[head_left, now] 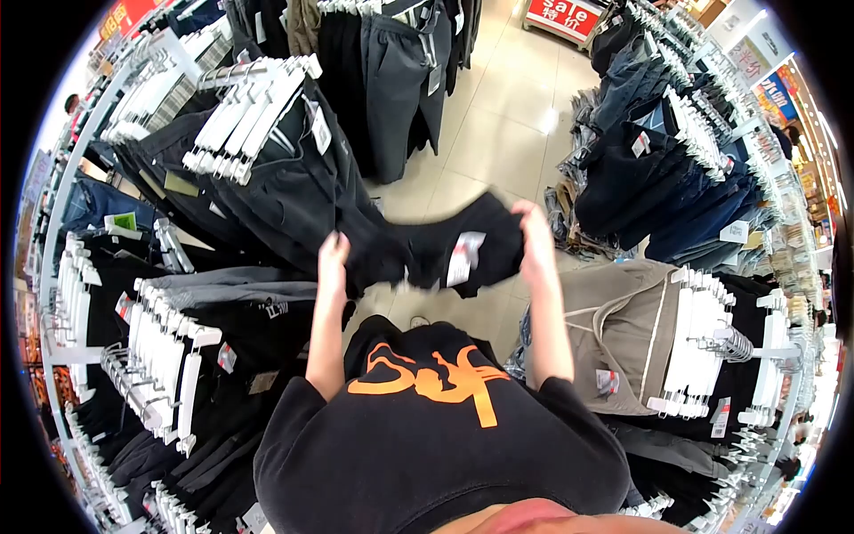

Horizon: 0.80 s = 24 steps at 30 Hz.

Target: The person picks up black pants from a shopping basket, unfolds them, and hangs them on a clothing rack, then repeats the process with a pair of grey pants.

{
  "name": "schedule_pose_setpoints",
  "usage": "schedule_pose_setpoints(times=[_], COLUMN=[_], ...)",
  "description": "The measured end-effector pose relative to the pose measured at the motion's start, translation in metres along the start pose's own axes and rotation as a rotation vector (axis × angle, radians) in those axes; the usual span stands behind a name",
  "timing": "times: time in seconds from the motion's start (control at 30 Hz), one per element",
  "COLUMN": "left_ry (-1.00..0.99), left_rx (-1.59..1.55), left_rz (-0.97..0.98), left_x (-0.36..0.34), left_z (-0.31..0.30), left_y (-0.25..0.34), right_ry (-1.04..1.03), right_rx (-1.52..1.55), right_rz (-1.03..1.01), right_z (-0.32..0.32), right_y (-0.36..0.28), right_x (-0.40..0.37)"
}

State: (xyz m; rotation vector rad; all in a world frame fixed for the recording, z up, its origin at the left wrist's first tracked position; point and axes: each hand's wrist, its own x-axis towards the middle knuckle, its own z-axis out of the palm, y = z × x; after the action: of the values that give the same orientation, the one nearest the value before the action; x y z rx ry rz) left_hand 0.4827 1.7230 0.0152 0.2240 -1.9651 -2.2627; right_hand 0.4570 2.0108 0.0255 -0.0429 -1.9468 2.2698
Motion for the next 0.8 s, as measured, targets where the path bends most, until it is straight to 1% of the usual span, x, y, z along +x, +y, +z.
schedule_pose_setpoints(times=[0.07,0.1,0.13,0.17,0.2,0.23,0.27,0.3,0.33,0.37,0.4,0.43,0.5,0.53,0.57,0.63,0.67,0.7,0.77,0.8], left_ry=[-0.226,-0.336,-0.391,-0.444,-0.393,-0.345,-0.426,-0.455,-0.599,-0.741,-0.765,-0.746,-0.753,-0.770,-0.787,-0.732,-0.722,-0.712,-0.763,-0.761], left_rx=[0.031,0.074,0.270,0.470,0.499,0.526,0.450,0.410,0.347,0.279,0.459,0.564,0.629,0.715,0.800,0.977,0.959,0.941,0.970,1.009], left_rz=[-0.196,-0.302,-0.284,-0.265,-0.269,-0.274,-0.400,-0.430,-0.490,-0.551,-0.478,-0.425,-0.542,-0.518,-0.493,-0.420,-0.386,-0.352,-0.340,-0.353], left_x=[-0.017,-0.022,-0.030,-0.037,-0.048,-0.051,-0.044,-0.034,-0.018,-0.002,0.012,0.025,0.054,0.067,0.079,0.100,0.112,0.125,0.158,0.173], left_z=[0.008,0.010,0.018,0.027,0.034,0.039,0.044,0.040,0.041,0.043,0.047,0.054,0.074,0.083,0.095,0.120,0.131,0.141,0.163,0.176], left_y=[-0.034,-0.053,-0.062,-0.070,-0.078,-0.082,-0.064,-0.074,-0.071,-0.066,-0.065,-0.067,-0.068,-0.071,-0.073,-0.075,-0.076,-0.076,-0.070,-0.064], right_ry=[0.019,0.037,0.180,0.036,0.168,0.242,0.225,0.210,0.128,0.155,0.192,0.226,0.133,0.119,0.074,0.019,0.030,0.037,0.082,0.123], right_rx=[0.261,0.367,0.470,0.754,0.836,0.828,0.900,0.970,0.969,0.880,0.753,0.623,0.410,0.249,0.254,0.204,0.123,0.122,0.185,0.099], right_rz=[0.318,0.555,0.665,0.785,0.893,0.965,0.946,0.921,0.851,0.821,0.886,0.949,0.951,0.859,0.909,0.897,0.891,0.886,0.835,0.810], right_z=[0.003,0.010,0.006,0.014,0.013,0.010,0.006,-0.002,-0.014,-0.020,-0.022,-0.023,-0.018,-0.028,-0.028,-0.024,-0.017,-0.017,-0.021,-0.021], right_y=[0.036,0.042,0.105,0.104,0.116,0.124,0.109,0.094,0.095,0.086,0.075,0.065,0.059,0.106,0.110,0.109,0.082,0.082,0.079,0.075], right_x=[-0.039,-0.059,-0.079,-0.099,-0.116,-0.123,-0.117,-0.108,-0.098,-0.084,-0.070,-0.057,-0.033,-0.028,-0.016,0.012,0.032,0.049,0.086,0.104])
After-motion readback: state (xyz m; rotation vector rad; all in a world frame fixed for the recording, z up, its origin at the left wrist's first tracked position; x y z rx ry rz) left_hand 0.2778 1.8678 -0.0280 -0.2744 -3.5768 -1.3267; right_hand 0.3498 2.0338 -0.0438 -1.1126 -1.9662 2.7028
